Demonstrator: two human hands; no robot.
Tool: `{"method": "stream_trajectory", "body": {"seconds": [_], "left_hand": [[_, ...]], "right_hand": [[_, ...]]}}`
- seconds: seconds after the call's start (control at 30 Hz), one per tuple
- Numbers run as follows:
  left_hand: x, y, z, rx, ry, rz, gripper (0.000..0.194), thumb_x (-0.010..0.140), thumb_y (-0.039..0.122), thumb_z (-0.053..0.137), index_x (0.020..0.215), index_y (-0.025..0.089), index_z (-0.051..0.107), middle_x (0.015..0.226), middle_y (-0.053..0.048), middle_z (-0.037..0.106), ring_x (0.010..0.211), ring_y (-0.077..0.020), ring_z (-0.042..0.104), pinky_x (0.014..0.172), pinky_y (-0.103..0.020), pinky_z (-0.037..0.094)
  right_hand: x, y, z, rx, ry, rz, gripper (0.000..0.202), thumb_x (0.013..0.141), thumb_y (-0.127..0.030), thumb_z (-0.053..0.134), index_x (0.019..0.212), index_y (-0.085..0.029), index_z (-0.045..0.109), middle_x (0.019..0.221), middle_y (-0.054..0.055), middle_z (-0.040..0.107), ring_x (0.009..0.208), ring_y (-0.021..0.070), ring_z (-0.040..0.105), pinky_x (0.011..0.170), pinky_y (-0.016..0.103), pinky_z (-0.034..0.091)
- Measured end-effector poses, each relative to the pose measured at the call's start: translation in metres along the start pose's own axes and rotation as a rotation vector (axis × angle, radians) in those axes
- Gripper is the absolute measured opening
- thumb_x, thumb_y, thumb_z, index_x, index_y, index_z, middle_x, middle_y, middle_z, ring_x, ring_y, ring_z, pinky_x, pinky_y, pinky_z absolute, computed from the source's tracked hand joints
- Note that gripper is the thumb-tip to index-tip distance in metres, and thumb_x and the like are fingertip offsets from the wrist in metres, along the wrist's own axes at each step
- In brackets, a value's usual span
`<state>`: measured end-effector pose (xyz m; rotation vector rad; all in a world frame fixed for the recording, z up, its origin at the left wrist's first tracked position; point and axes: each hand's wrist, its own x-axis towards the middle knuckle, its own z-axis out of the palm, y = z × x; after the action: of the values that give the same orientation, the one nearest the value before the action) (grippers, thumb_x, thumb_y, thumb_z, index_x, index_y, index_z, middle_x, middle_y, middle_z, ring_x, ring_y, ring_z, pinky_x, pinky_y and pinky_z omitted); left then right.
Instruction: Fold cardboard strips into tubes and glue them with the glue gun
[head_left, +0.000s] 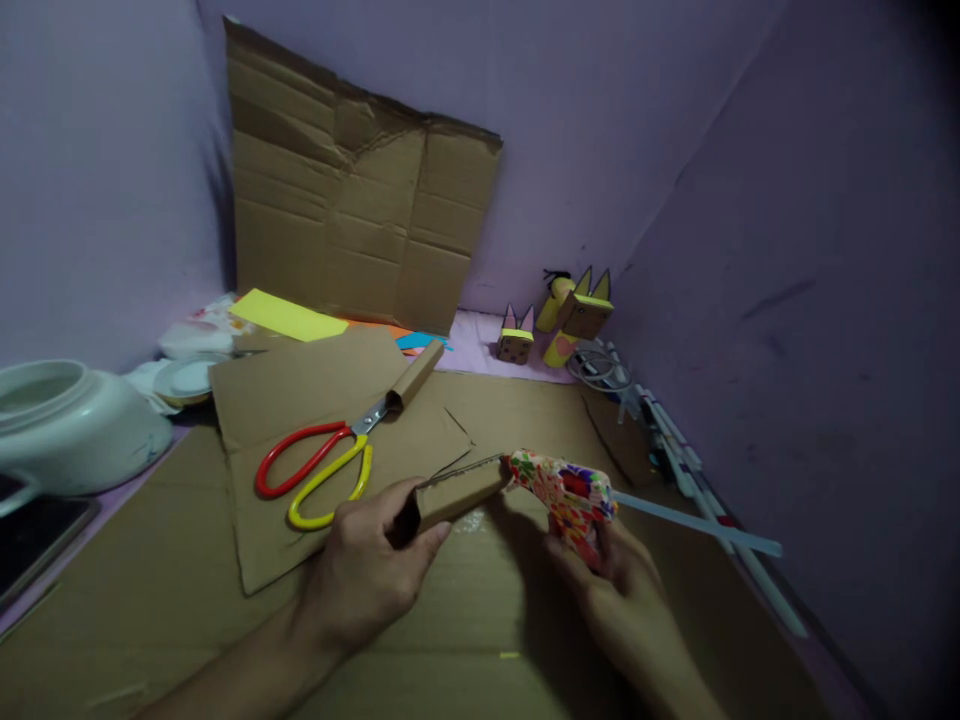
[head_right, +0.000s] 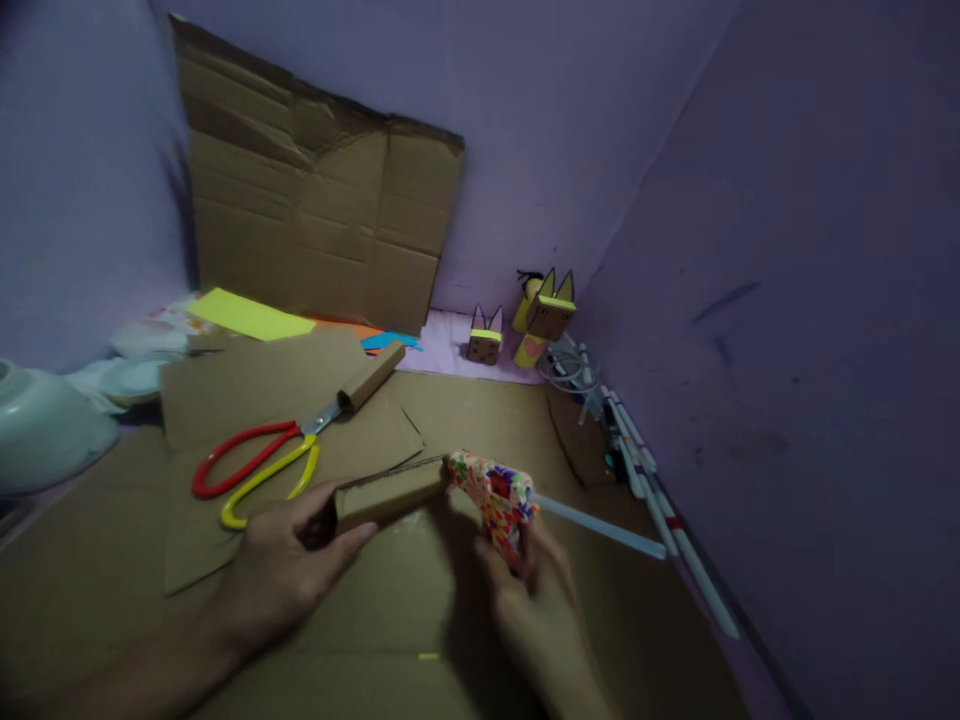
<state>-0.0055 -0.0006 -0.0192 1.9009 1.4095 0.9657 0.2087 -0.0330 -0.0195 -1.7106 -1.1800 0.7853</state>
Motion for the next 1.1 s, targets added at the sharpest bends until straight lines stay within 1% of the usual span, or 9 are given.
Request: {"method": "stream_trajectory", "body": {"seconds": [0.07, 0.17, 0.33, 0.5, 0.63, 0.8, 0.87, 1.03, 1.1], "left_hand": [[-0.0002, -0.0005, -0.0001, 0.007, 0.001, 0.011, 0.019, 0.077, 0.031, 0.059, 0.091, 0.02, 0.063, 0.065, 0.002, 0.065, 0.055, -0.0139, 0.06, 0.05, -0.022, 0.047], [-0.0005, -0.0018, -0.0001, 0.016, 0.001, 0.017, 0.017, 0.077, 0.03, 0.058, 0.091, 0.02, 0.062, 0.061, 0.004, 0.062, 0.054, -0.013, 0.057, 0.05, -0.022, 0.045], [-0.0005, -0.002, -0.0004, 0.063, 0.001, 0.03, 0.012, 0.078, 0.031, 0.058, 0.078, 0.019, 0.06, 0.054, 0.005, 0.053, 0.048, -0.0115, 0.05, 0.045, -0.021, 0.04], [0.0, -0.0001, -0.0018, 0.047, 0.009, 0.066, 0.012, 0.078, 0.028, 0.058, 0.086, 0.02, 0.061, 0.059, 0.005, 0.058, 0.052, -0.0115, 0.054, 0.048, -0.021, 0.042], [-0.0001, -0.0007, -0.0022, 0.075, 0.003, 0.056, 0.012, 0.078, 0.03, 0.058, 0.081, 0.019, 0.061, 0.054, 0.005, 0.053, 0.047, -0.0106, 0.048, 0.045, -0.021, 0.038], [0.0001, -0.0022, -0.0012, 0.08, 0.006, 0.059, 0.012, 0.078, 0.03, 0.058, 0.077, 0.019, 0.059, 0.053, 0.006, 0.05, 0.048, -0.0109, 0.048, 0.045, -0.021, 0.037], [0.0001, -0.0019, -0.0009, 0.087, -0.003, 0.043, 0.012, 0.078, 0.031, 0.058, 0.078, 0.019, 0.06, 0.054, 0.006, 0.05, 0.049, -0.0109, 0.048, 0.045, -0.021, 0.037], [0.0001, -0.0009, -0.0012, 0.086, 0.012, 0.044, 0.012, 0.077, 0.03, 0.059, 0.075, 0.018, 0.059, 0.052, 0.006, 0.048, 0.047, -0.0102, 0.045, 0.045, -0.02, 0.036], [0.0009, -0.0006, -0.0019, 0.062, 0.001, 0.021, 0.012, 0.076, 0.03, 0.058, 0.076, 0.018, 0.059, 0.054, 0.005, 0.05, 0.049, -0.0106, 0.046, 0.046, -0.02, 0.037]], "right_hand": [[0.0009, 0.0009, -0.001, 0.007, -0.016, 0.015, 0.029, 0.065, -0.035, 0.063, 0.087, -0.016, 0.062, 0.085, 0.01, 0.072, 0.08, 0.0264, 0.067, 0.075, 0.036, 0.051], [0.0025, 0.0024, -0.0017, -0.016, 0.0, 0.036, 0.032, 0.064, -0.037, 0.062, 0.088, -0.015, 0.062, 0.087, 0.012, 0.071, 0.082, 0.0277, 0.066, 0.077, 0.039, 0.05], [0.0041, 0.0012, -0.0013, -0.014, -0.02, 0.027, 0.033, 0.066, -0.036, 0.06, 0.091, -0.015, 0.061, 0.088, 0.011, 0.071, 0.083, 0.027, 0.066, 0.078, 0.037, 0.05], [0.0039, -0.0006, -0.0015, -0.029, 0.001, 0.035, 0.031, 0.065, -0.036, 0.061, 0.087, -0.015, 0.062, 0.085, 0.011, 0.071, 0.08, 0.0275, 0.067, 0.076, 0.038, 0.05], [0.0034, -0.0009, -0.0008, -0.014, -0.001, 0.016, 0.03, 0.065, -0.035, 0.061, 0.087, -0.015, 0.063, 0.081, 0.01, 0.071, 0.076, 0.0258, 0.067, 0.071, 0.035, 0.051], [0.0017, -0.0031, 0.0009, -0.063, 0.03, 0.006, 0.027, 0.063, -0.036, 0.061, 0.08, -0.016, 0.064, 0.076, 0.009, 0.072, 0.072, 0.0259, 0.066, 0.068, 0.035, 0.051], [0.002, -0.0032, 0.0015, -0.06, 0.033, 0.011, 0.03, 0.062, -0.037, 0.061, 0.082, -0.016, 0.064, 0.077, 0.009, 0.072, 0.072, 0.026, 0.066, 0.069, 0.035, 0.051], [0.0028, -0.0037, 0.0012, -0.007, -0.001, 0.021, 0.027, 0.061, -0.037, 0.063, 0.078, -0.016, 0.064, 0.072, 0.007, 0.07, 0.071, 0.0252, 0.065, 0.068, 0.034, 0.051], [0.0029, -0.004, -0.0016, 0.026, -0.033, 0.026, 0.026, 0.061, -0.037, 0.064, 0.076, -0.016, 0.065, 0.072, 0.007, 0.07, 0.07, 0.0244, 0.065, 0.066, 0.033, 0.05]]}}
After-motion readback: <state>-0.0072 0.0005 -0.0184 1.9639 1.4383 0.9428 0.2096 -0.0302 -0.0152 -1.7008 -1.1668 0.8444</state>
